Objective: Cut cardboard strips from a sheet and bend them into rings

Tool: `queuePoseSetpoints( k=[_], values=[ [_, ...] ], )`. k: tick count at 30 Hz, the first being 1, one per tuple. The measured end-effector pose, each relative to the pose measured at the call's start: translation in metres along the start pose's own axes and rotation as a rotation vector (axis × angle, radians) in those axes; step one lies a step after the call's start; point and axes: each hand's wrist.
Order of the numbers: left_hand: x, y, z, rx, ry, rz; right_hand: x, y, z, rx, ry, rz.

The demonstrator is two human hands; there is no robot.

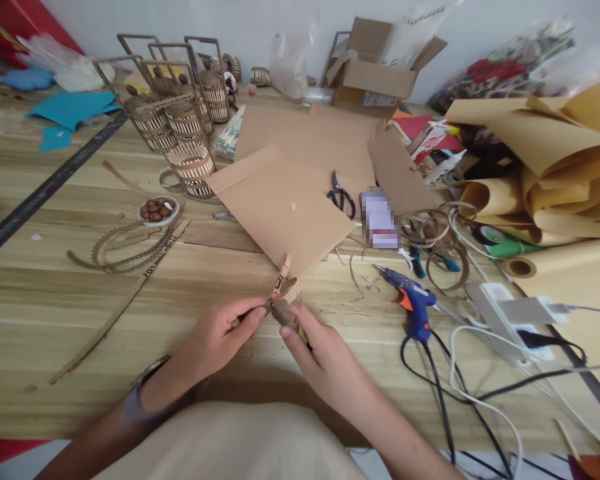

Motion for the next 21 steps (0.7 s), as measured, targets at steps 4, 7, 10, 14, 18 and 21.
queuePoseSetpoints(
  k=[4,7,10,14,18,21],
  values=[
    [-0.0004,0.0008,0.0006,0.01,-0.01,-0.006,0.0007,-0.0019,0.001,-0.056,-0.024,-0.008],
    [0.0001,0.0012,-0.0002,0.018,-0.014,-0.007,0.0025,-0.0018,0.0023,-0.266,-0.132,0.051],
    [0.0005,0.0014,-0.001,0.015,-0.026,-0.002,0.0038,-0.0017,0.0042,-0.528,-0.281,0.14],
    [0.0006,0.0009,0.0006,0.008,-0.034,-0.009,0.0036,-0.0034,0.0052,-0.823,-0.436,0.213],
    [0.0005,0.0002,0.0035,0.002,-0.034,-0.004,0.0037,-0.0057,0.003,-0.974,-0.53,0.287],
    [0.0004,-0.0001,0.0043,-0.019,-0.022,0.001,0.0046,-0.0058,0.0006,-0.862,-0.481,0.246]
  ],
)
Point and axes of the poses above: each hand's wrist, its own x-axis away from the middle knuckle, its own y-axis out of the back of the hand, z = x × y, and after that the axes turned 9 degrees about -y, right-handed
